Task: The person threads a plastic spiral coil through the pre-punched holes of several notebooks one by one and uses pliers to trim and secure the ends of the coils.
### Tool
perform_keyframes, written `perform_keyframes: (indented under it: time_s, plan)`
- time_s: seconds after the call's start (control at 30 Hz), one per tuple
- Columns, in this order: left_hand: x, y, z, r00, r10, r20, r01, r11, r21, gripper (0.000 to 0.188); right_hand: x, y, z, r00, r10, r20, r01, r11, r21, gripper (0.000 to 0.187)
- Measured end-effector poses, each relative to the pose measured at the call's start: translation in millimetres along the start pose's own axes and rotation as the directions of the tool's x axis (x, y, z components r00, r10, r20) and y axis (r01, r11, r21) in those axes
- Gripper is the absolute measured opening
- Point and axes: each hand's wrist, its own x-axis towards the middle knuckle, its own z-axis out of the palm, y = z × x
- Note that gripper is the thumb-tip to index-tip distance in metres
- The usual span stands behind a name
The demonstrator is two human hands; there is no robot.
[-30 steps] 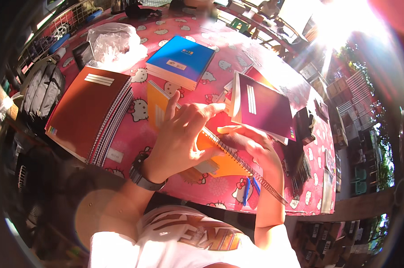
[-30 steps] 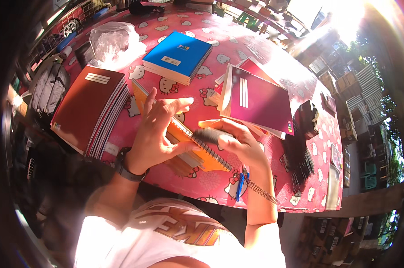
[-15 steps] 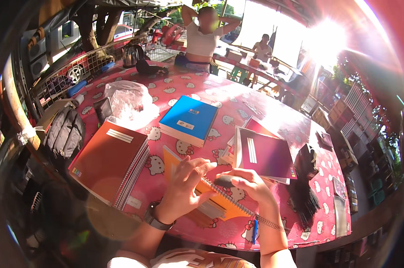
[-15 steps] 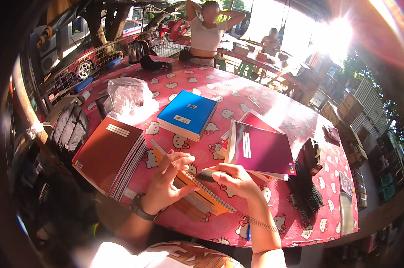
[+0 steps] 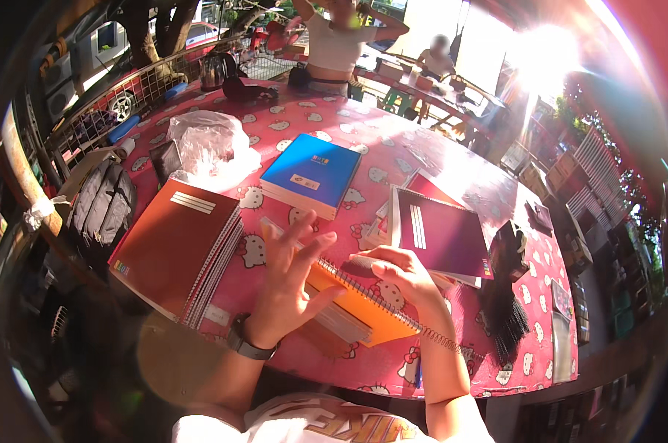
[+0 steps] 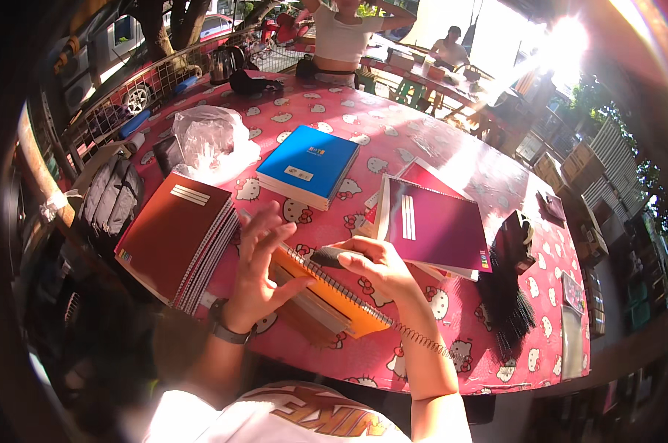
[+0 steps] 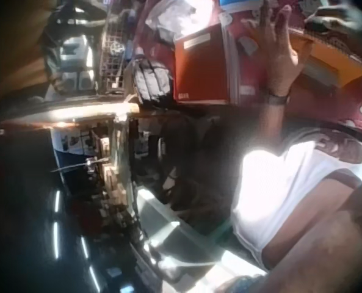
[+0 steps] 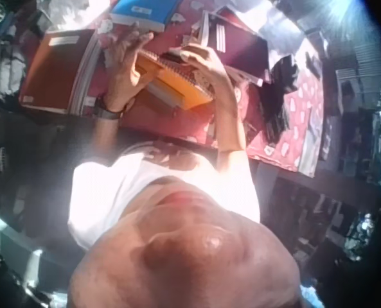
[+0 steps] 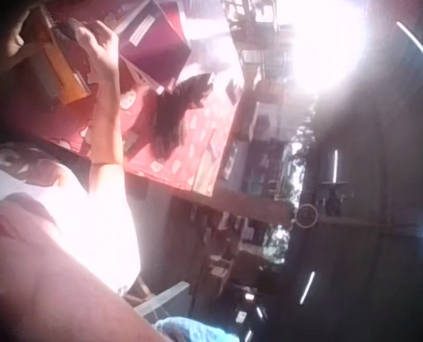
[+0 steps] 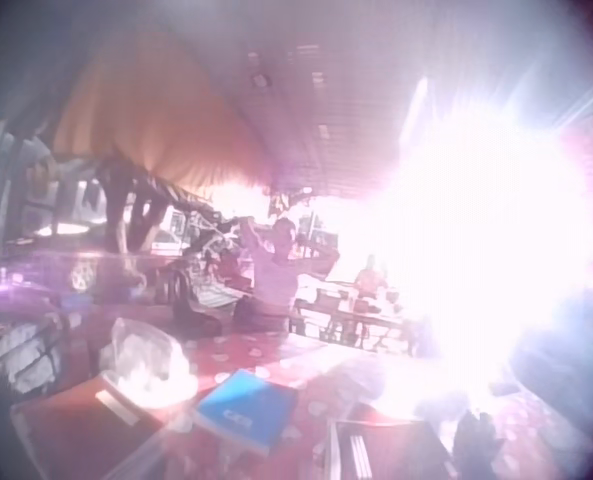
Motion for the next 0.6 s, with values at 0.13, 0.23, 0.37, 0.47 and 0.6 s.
perform_keyframes:
  time_s: [0.13,0.23,0.37,0.47,0.6]
  plan:
    - [-2,-43,-4,0.909,-0.080,-0.409,0.096,0.995,0.020,0.073,4,-3,12,0.962,-0.269,-0.048,0.263,0.866,0.425,0.062]
    - [-31,-87,-1,0.822,-0.559,0.108,0.389,0.413,-0.823,0.053,13,2,8,0.997,0.060,0.041,-0.051,0.982,-0.183,0.058]
    - [-32,-94,10,0.825,-0.545,0.150,0.399,0.374,-0.837,0.036,10,6,3,0.976,-0.217,0.003,0.204,0.920,0.335,0.060]
    - [-35,-89,23,0.814,-0.568,0.121,0.375,0.354,-0.857,0.030,7,8,17,0.972,-0.231,0.042,0.211,0.939,0.270,0.061]
    - [-33,-82,14,0.810,-0.546,0.211,0.392,0.238,-0.889,0.028,8,17,8,0.988,-0.127,-0.085,0.151,0.906,0.396,0.061]
